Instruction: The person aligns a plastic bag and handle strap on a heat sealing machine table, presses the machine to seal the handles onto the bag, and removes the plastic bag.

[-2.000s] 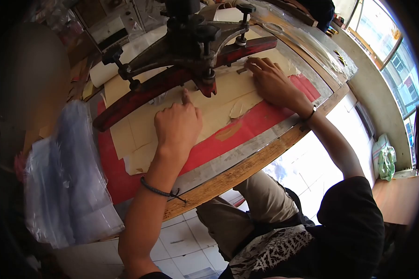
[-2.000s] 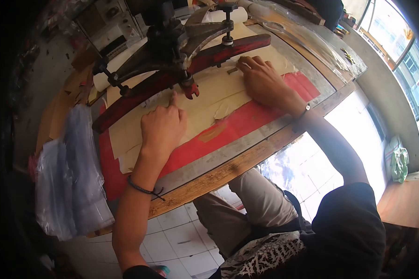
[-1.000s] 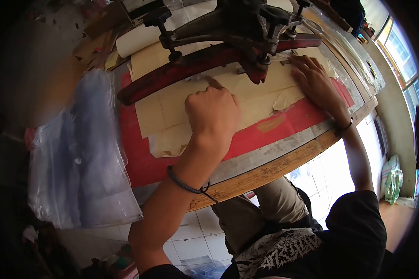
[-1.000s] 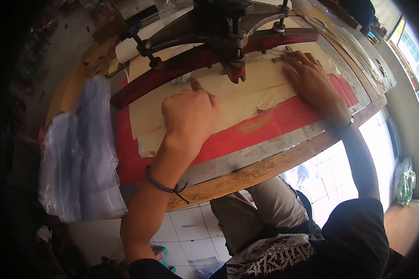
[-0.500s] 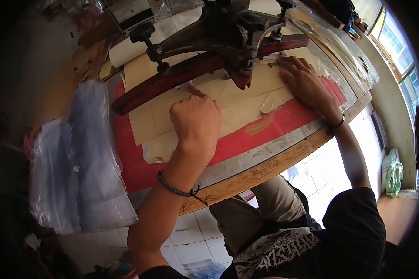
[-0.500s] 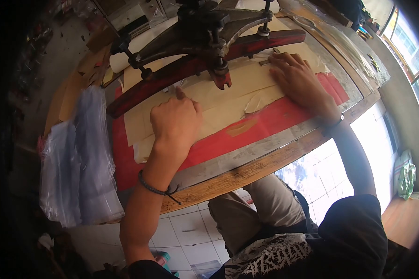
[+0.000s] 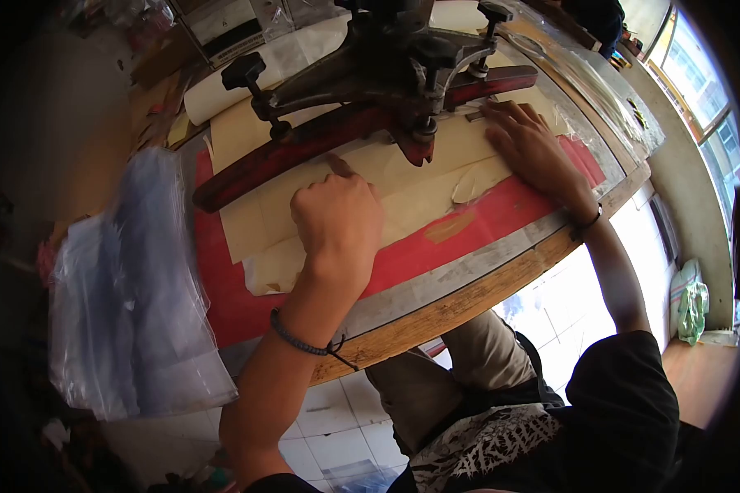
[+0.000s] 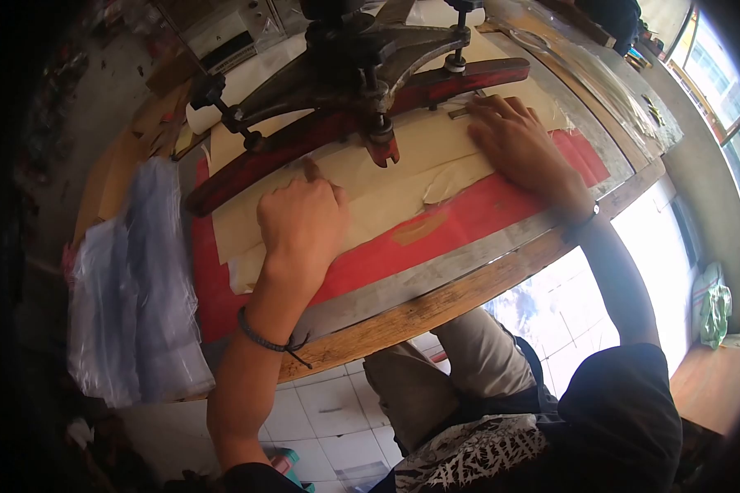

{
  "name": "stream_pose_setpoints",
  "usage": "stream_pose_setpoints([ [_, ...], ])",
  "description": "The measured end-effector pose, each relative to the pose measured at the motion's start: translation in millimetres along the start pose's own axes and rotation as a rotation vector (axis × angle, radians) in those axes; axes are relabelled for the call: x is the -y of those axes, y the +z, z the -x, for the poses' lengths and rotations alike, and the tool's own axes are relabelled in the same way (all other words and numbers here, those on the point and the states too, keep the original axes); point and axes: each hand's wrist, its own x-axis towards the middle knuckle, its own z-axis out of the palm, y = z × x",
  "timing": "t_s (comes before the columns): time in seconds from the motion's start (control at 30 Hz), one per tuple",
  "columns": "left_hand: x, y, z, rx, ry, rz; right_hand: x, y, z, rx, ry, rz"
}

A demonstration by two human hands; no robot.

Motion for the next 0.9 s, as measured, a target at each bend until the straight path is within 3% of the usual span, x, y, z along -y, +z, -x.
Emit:
stream_pose_setpoints([
  [0.07, 0, -5, 0, 0.064, 0.032, -0.01, 1, -1, 0, -0.01, -0.007, -0.01],
  [0.9, 3, 5, 0, -0.001, 0.074, 0.006, -2, 8, -2, -0.048, -0.011, 0.068],
])
